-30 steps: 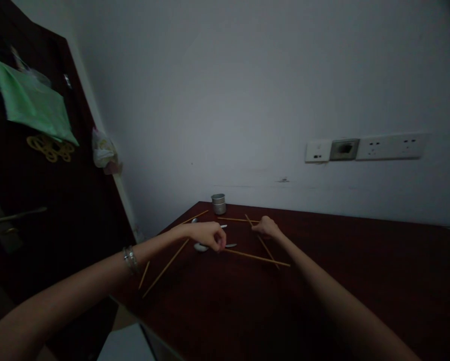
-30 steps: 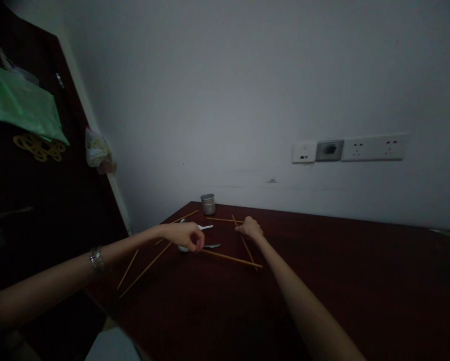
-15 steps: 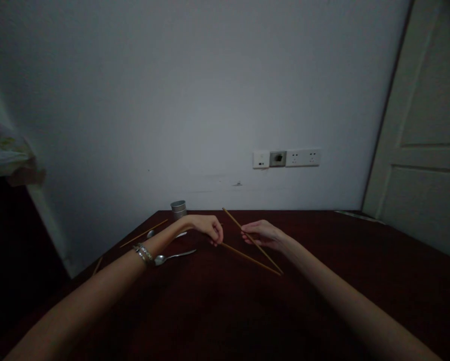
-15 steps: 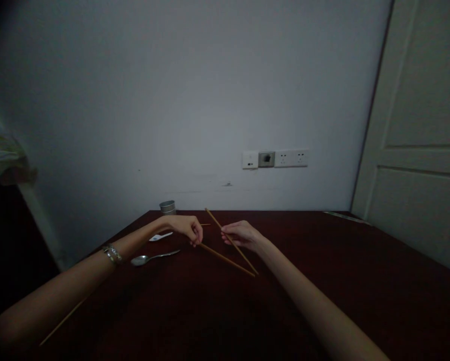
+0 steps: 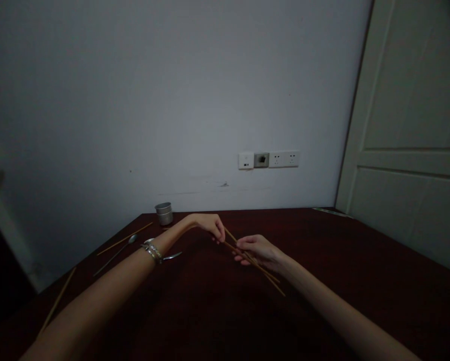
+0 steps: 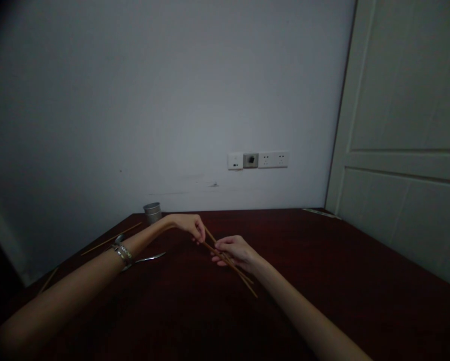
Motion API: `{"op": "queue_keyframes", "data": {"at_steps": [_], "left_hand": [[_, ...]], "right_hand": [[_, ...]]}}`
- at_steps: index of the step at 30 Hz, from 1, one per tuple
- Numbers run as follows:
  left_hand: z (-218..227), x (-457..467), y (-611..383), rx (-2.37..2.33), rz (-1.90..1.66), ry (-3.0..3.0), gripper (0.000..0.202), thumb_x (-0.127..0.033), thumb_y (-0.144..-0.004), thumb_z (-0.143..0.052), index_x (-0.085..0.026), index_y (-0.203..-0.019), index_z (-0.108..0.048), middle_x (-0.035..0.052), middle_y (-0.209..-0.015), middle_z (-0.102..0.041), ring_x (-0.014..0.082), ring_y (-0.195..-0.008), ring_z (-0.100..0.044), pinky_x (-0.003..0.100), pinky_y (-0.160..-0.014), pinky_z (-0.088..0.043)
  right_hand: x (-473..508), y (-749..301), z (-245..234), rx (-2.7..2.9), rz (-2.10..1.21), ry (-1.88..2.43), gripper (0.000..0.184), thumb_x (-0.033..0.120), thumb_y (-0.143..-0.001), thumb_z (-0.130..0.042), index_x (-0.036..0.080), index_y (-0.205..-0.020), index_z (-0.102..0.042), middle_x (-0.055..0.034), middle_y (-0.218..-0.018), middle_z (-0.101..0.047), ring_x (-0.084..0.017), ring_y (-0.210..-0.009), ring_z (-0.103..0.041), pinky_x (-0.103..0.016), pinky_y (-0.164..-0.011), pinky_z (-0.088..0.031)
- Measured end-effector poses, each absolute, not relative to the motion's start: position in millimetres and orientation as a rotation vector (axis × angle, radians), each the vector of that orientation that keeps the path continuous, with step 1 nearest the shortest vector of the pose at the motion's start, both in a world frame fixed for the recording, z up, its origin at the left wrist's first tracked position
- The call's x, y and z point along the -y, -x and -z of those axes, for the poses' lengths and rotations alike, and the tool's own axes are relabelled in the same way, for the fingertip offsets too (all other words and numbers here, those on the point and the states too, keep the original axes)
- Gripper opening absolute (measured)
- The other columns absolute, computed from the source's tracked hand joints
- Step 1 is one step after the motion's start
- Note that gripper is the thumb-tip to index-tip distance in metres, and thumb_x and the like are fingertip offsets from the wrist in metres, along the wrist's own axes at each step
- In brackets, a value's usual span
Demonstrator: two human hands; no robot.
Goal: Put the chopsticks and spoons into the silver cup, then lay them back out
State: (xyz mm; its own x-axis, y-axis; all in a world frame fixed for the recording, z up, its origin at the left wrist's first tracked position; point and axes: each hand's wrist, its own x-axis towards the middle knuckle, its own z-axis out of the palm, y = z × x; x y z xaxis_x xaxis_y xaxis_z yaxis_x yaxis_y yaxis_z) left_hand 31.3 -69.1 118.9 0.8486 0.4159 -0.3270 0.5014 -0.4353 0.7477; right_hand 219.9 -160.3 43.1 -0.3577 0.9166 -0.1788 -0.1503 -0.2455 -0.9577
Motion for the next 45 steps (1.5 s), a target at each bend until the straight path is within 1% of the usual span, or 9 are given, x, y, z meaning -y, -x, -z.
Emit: {"op": "queue_keyframes", "data": {"at_steps": [5, 8, 12, 14, 16, 20, 25, 36, 45], "left_hand": [[-121, 70, -33, -0.683, -0.006, -2.289, 0.014, -0.025, -0.059, -0.064, -0.019, -0.07, -0.07, 0.0016, -0.063, -0.066, 0.0113, -0.054, -0.054, 0.021, -0.054, -0.038], [-125, 68, -29, -0.753, -0.176, -2.401, 0.018, -0.027, -0.058, -0.066, -0.019, -0.074, -0.069, 0.0012, -0.067, -0.066, 0.0116, -0.06, -0.055, 0.021, -0.057, -0.038], [-129, 54, -20, -1.031, -0.779, -2.331, 0.025, -0.029, -0.057, -0.067, -0.013, -0.077, -0.067, 0.0043, -0.072, -0.065, 0.0133, -0.066, -0.056, 0.022, -0.061, -0.04], [-125, 47, -18, -1.172, -1.101, -2.105, 0.027, -0.03, -0.06, -0.065, -0.011, -0.078, -0.066, 0.0065, -0.074, -0.065, 0.0133, -0.065, -0.056, 0.022, -0.058, -0.042], [-112, 45, -20, -1.206, -1.275, -1.804, 0.028, -0.032, -0.063, -0.062, -0.01, -0.08, -0.063, 0.0083, -0.077, -0.064, 0.0127, -0.063, -0.057, 0.021, -0.053, -0.043], [-71, 51, -35, -1.006, -1.259, -1.351, 0.032, -0.037, -0.065, -0.063, -0.011, -0.083, -0.061, 0.0095, -0.081, -0.063, 0.0119, -0.063, -0.058, 0.021, -0.054, -0.047], [-34, 63, -53, -0.8, -1.232, -1.158, 0.031, -0.034, -0.064, -0.067, -0.013, -0.085, -0.06, 0.0082, -0.08, -0.064, 0.011, -0.061, -0.059, 0.022, -0.056, -0.048], [-23, 73, -58, -0.718, -1.163, -1.054, 0.022, -0.025, -0.063, -0.069, -0.009, -0.077, -0.063, 0.0084, -0.072, -0.064, 0.0116, -0.062, -0.059, 0.023, -0.06, -0.048], [-23, 84, -61, -0.702, -1.155, -1.05, 0.019, -0.022, -0.064, -0.068, -0.008, -0.075, -0.063, 0.009, -0.074, -0.065, 0.012, -0.063, -0.06, 0.024, -0.063, -0.048]], "right_hand": [[161, -215, -41, 1.125, -1.664, 1.04, 0.016, 0.013, -0.071, -0.061, 0.007, -0.085, -0.058, -0.0093, -0.073, -0.066, -0.009, -0.055, -0.062, -0.014, -0.046, -0.049], [159, -215, -41, 1.086, -1.617, 1.039, 0.014, 0.011, -0.071, -0.061, 0.006, -0.085, -0.059, -0.0092, -0.073, -0.066, -0.007, -0.051, -0.061, -0.012, -0.042, -0.046], [153, -217, -41, 0.997, -1.552, 1.03, 0.017, 0.011, -0.071, -0.061, 0.007, -0.087, -0.058, -0.0097, -0.076, -0.067, -0.008, -0.053, -0.061, -0.012, -0.041, -0.046], [149, -216, -41, 0.951, -1.537, 1.011, 0.017, 0.01, -0.071, -0.061, 0.007, -0.087, -0.058, -0.0097, -0.076, -0.067, -0.008, -0.054, -0.062, -0.012, -0.041, -0.046], [145, -214, -41, 0.912, -1.521, 0.983, 0.016, 0.01, -0.072, -0.06, 0.007, -0.087, -0.058, -0.0094, -0.075, -0.067, -0.008, -0.054, -0.061, -0.012, -0.041, -0.046], [140, -208, -39, 0.863, -1.491, 0.919, 0.012, 0.01, -0.071, -0.06, 0.007, -0.083, -0.06, -0.0091, -0.073, -0.067, -0.007, -0.052, -0.061, -0.012, -0.042, -0.046], [140, -202, -31, 0.841, -1.488, 0.91, 0.011, 0.01, -0.072, -0.06, 0.008, -0.082, -0.062, -0.0091, -0.07, -0.067, -0.008, -0.05, -0.06, -0.012, -0.041, -0.045], [151, -196, -19, 0.843, -1.517, 0.925, 0.012, 0.014, -0.074, -0.058, 0.007, -0.083, -0.062, -0.01, -0.074, -0.067, -0.009, -0.055, -0.062, -0.016, -0.047, -0.049], [157, -191, -19, 0.812, -1.575, 0.899, 0.012, 0.015, -0.078, -0.052, 0.006, -0.082, -0.059, -0.0111, -0.073, -0.067, -0.011, -0.055, -0.063, -0.021, -0.051, -0.052]]}}
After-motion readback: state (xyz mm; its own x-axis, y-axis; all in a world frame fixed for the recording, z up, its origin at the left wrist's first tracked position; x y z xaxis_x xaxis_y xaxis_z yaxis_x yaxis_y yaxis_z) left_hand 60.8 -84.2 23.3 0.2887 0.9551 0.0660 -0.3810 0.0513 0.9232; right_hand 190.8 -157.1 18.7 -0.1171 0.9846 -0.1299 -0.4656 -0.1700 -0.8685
